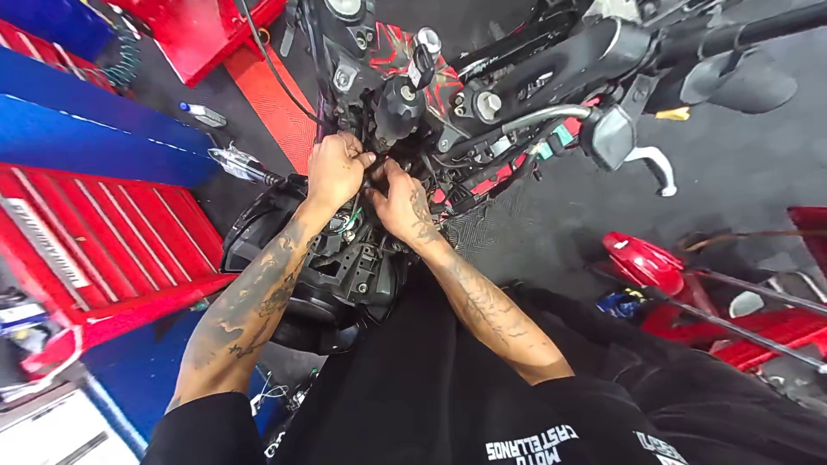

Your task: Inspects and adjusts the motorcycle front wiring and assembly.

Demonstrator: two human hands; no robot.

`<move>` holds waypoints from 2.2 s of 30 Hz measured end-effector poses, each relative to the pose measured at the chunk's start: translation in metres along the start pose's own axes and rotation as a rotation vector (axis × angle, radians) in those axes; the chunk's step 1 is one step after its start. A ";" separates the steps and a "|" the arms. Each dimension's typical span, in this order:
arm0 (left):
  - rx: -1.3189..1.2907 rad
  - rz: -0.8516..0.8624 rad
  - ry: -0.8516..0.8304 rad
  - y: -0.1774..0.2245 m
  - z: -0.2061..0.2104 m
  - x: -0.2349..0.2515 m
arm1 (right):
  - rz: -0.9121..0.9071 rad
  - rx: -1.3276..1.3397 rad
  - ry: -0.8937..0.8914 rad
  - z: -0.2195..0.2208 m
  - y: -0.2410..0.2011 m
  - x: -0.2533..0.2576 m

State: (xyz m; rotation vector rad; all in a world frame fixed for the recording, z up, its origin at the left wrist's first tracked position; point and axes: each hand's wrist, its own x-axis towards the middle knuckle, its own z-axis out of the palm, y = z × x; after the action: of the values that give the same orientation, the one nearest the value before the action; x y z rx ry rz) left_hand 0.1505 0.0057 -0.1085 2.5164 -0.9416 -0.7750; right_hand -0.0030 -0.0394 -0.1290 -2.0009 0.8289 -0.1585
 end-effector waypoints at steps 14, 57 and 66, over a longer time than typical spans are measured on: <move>0.237 0.057 0.090 0.015 0.011 -0.027 | 0.116 -0.178 0.078 -0.001 -0.011 0.008; -0.008 0.025 0.156 -0.002 0.017 -0.006 | 0.183 0.096 -0.160 -0.015 0.006 0.036; -0.022 0.166 0.018 -0.005 0.001 -0.023 | 0.168 -0.113 0.093 0.012 -0.006 0.012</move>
State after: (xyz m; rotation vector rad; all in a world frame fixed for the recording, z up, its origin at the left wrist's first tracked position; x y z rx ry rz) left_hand 0.1383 0.0251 -0.1032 2.3858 -1.1122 -0.7059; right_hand 0.0140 -0.0358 -0.1338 -2.0300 1.0820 -0.1110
